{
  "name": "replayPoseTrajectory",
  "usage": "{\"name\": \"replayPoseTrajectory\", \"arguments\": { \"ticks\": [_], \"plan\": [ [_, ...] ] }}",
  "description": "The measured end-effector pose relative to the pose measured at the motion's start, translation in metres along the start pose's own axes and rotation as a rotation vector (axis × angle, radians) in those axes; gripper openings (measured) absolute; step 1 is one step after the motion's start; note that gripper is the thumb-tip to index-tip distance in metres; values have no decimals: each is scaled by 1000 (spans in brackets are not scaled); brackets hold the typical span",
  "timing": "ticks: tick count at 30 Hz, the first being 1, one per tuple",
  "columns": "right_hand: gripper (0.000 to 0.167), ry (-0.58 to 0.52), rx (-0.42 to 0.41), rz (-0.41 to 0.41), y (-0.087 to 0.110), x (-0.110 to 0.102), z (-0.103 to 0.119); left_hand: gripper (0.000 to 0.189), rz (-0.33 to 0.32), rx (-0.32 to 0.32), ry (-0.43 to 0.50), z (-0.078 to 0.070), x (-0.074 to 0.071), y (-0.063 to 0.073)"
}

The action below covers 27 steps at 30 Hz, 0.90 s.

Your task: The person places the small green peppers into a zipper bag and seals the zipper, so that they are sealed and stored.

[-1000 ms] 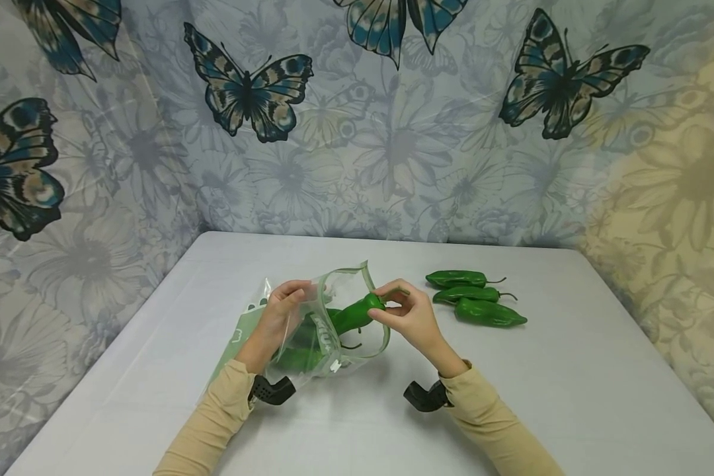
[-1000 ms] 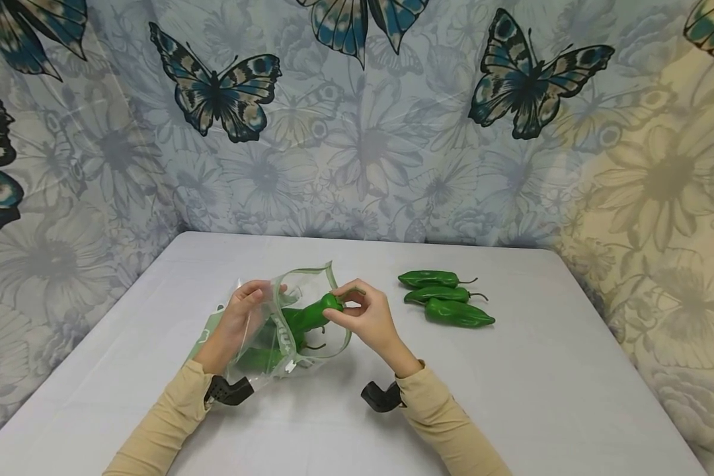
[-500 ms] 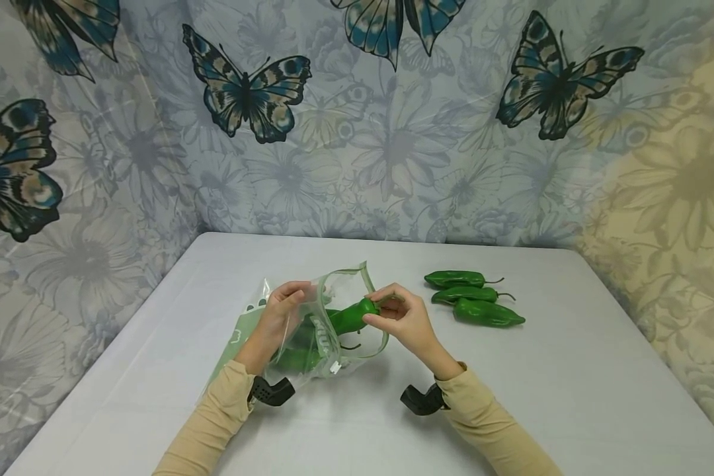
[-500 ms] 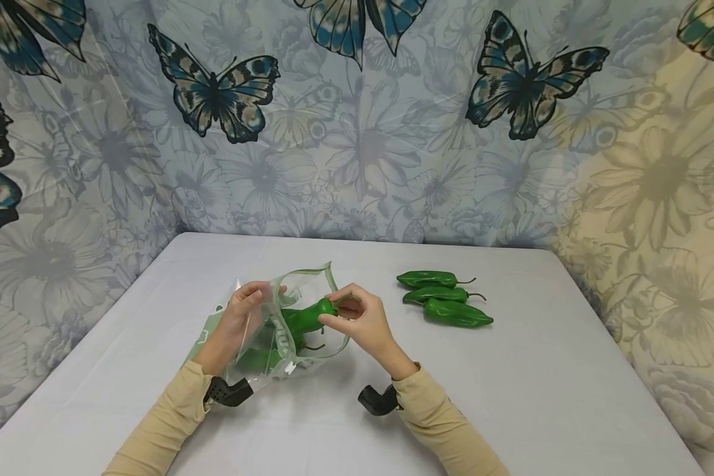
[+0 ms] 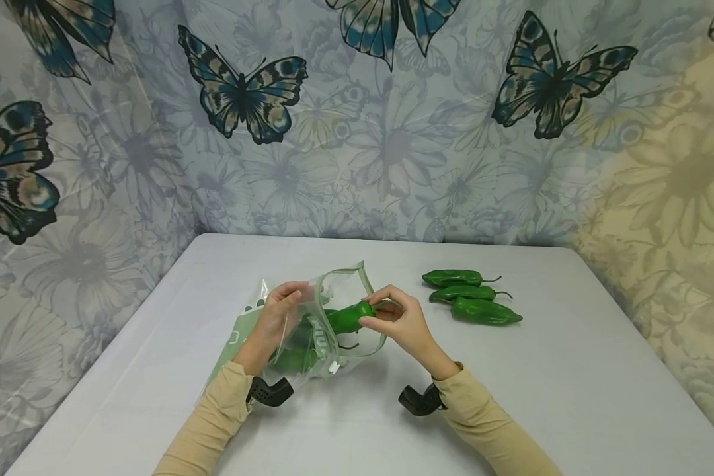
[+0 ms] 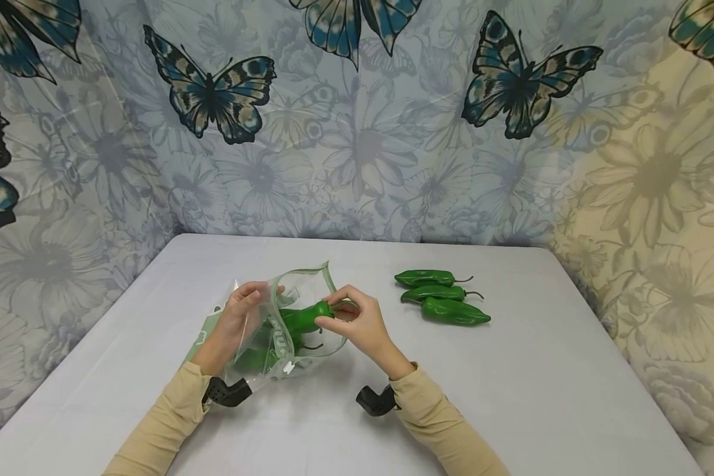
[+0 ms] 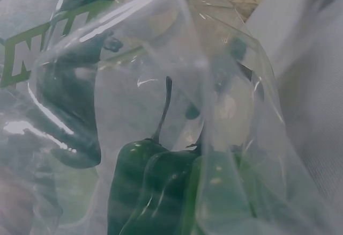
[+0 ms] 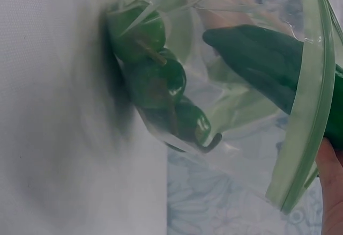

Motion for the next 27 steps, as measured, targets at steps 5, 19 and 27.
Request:
{"name": "replayPoseTrajectory", "arguments": {
  "ticks": [5,19,27],
  "plan": [
    [23,18,26,3,0,2,6,11,-11,14,-27,-1,-1,-1],
    [21,29,20,16,3,8,14,11,-28,26,-87,-1,-5,-1],
    [21,28,33,53,6,16,10,12,-3,37,-64,-2,-2,-1]
  ]
}}
Point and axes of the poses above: each hand's wrist, its own y-axis away from the middle knuckle, its own x-axis out of the palm, z = x × y, the point moved 9 cm from there along -y, towards the middle knuckle, and after that the axes turned 10 degrees about -z, right-handed, at the moved point
